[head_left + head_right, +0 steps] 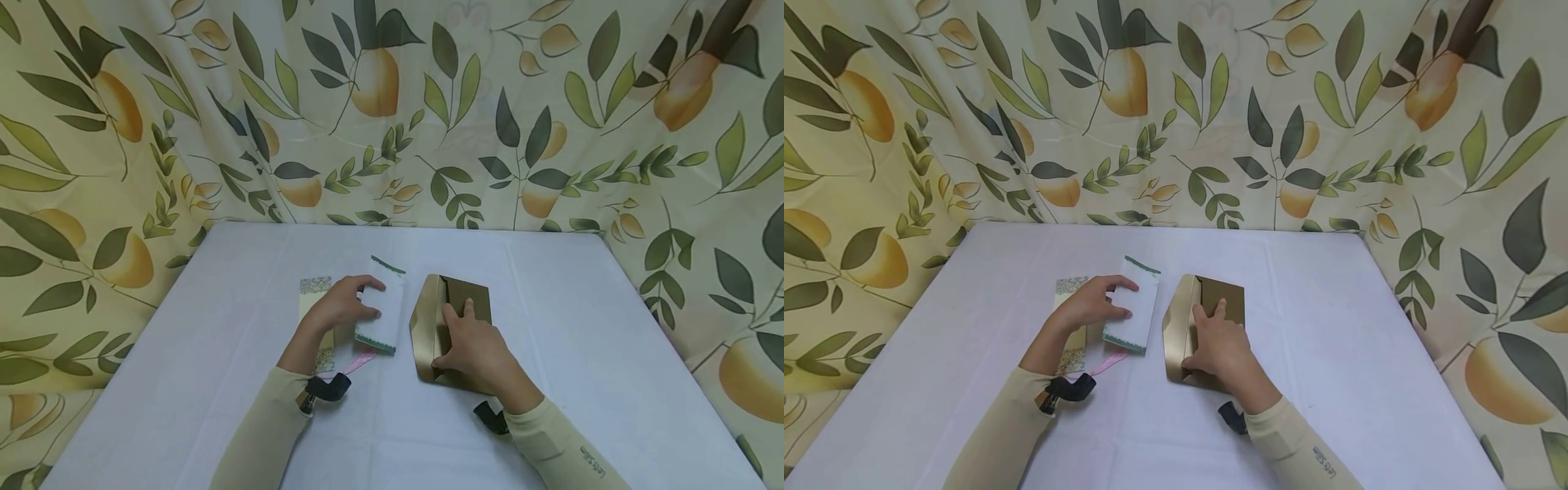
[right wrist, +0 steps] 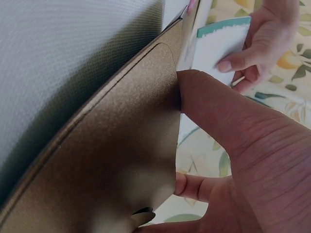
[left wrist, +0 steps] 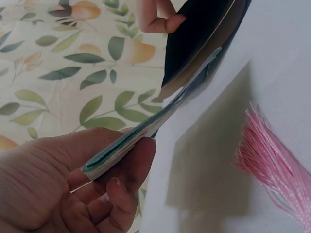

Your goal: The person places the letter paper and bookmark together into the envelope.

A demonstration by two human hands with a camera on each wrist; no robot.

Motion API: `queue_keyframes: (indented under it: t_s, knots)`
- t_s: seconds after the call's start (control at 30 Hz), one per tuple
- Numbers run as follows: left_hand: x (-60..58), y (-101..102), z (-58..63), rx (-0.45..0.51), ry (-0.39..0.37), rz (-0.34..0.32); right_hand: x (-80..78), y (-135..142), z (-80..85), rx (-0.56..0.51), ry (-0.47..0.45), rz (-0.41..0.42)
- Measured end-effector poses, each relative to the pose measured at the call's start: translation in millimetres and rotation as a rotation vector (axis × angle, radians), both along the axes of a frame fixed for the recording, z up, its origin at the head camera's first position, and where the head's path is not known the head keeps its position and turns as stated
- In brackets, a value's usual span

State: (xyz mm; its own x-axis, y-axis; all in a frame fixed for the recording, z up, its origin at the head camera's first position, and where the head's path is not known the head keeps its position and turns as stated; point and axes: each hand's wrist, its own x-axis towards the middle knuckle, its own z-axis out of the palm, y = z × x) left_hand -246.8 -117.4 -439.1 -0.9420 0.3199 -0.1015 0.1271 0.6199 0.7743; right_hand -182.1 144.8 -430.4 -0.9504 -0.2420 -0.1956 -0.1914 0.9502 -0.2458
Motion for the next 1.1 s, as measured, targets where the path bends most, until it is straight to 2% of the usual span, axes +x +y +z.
queue_keyframes:
  t_s: [0.8, 1.1]
  knots:
    - [1.3, 7.8, -1.6, 0.076, 0.016, -0.048, 0.5, -1.2, 3.8, 0.002, -0.005, 0.015]
    - [2.1, 13.4, -1.1, 0.093, 0.019, -0.035, -0.9, -0.1, 1.3, 0.003, 0.004, 0.012]
